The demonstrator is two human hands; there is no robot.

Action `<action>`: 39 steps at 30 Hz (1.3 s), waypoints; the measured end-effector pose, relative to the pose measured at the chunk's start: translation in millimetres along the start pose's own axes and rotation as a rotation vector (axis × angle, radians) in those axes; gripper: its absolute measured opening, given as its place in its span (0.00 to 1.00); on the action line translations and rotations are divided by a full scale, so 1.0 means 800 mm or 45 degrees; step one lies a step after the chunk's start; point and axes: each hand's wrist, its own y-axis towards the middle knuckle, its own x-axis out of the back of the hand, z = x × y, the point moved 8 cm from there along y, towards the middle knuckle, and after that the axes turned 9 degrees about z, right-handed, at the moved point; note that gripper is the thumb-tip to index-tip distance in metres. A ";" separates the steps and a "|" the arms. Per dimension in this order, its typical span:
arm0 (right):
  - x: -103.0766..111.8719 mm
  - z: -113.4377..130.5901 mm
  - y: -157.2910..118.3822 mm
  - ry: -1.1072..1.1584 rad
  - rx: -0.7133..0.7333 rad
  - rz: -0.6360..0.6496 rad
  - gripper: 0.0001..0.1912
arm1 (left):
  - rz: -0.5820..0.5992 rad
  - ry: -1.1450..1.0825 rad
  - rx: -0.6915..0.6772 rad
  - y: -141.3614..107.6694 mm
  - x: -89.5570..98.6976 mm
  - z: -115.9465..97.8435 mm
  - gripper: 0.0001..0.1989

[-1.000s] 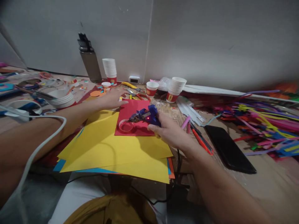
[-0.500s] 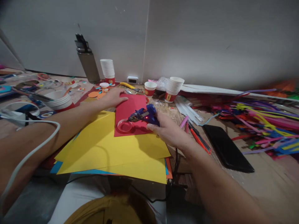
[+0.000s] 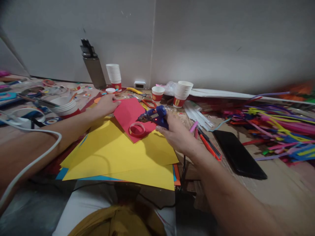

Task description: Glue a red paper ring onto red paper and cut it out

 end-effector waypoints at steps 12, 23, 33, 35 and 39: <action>-0.001 0.012 -0.002 -0.055 0.030 0.006 0.18 | -0.117 0.197 -0.223 -0.039 0.011 -0.007 0.09; 0.007 0.013 -0.008 -0.045 -0.013 0.092 0.20 | 0.484 -0.489 -0.667 -0.092 -0.033 -0.065 0.15; -0.005 0.012 -0.010 -0.143 -0.054 0.139 0.15 | 0.720 -0.678 -0.765 -0.112 -0.071 -0.073 0.30; -0.007 0.011 -0.010 -0.165 -0.065 0.145 0.15 | 0.712 -0.657 -0.765 -0.112 -0.072 -0.071 0.30; -0.010 0.013 -0.011 -0.201 -0.116 0.176 0.14 | 0.745 -0.681 -0.744 -0.112 -0.076 -0.069 0.30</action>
